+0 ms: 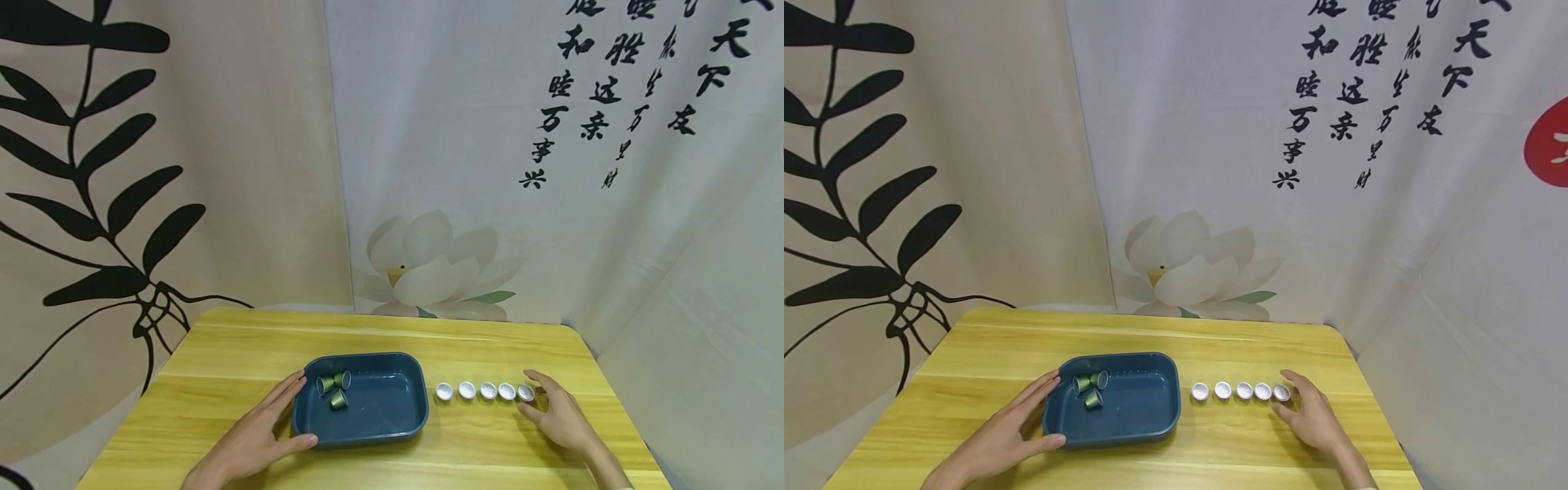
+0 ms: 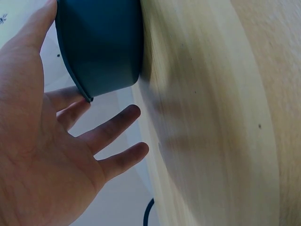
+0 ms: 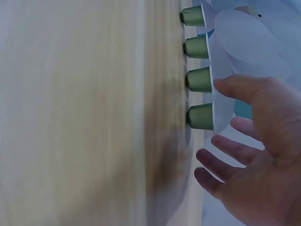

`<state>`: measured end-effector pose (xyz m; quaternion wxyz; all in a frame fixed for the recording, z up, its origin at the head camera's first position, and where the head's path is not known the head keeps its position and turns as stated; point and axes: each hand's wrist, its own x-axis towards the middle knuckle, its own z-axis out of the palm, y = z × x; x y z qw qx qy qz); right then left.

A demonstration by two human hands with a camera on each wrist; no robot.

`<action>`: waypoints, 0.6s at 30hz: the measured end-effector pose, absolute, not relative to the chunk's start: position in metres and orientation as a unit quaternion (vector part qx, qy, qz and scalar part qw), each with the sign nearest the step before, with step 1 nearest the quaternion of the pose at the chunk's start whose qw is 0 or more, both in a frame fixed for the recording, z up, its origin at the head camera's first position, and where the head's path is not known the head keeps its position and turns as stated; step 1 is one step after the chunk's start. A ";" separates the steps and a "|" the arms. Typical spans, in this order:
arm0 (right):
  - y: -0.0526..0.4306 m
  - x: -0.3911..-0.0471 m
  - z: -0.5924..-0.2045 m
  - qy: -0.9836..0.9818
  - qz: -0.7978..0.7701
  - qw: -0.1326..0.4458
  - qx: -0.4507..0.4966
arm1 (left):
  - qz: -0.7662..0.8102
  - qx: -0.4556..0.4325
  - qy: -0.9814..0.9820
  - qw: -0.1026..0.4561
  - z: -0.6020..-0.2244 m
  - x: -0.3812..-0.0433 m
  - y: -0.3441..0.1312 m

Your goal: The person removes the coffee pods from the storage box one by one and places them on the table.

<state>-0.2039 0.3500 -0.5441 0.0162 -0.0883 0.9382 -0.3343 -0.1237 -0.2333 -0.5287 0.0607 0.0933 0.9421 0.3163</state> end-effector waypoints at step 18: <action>0.311 -0.197 -0.510 0.929 -0.324 -0.088 -0.154 | 0.315 0.093 0.943 0.059 -0.528 -0.124 -0.233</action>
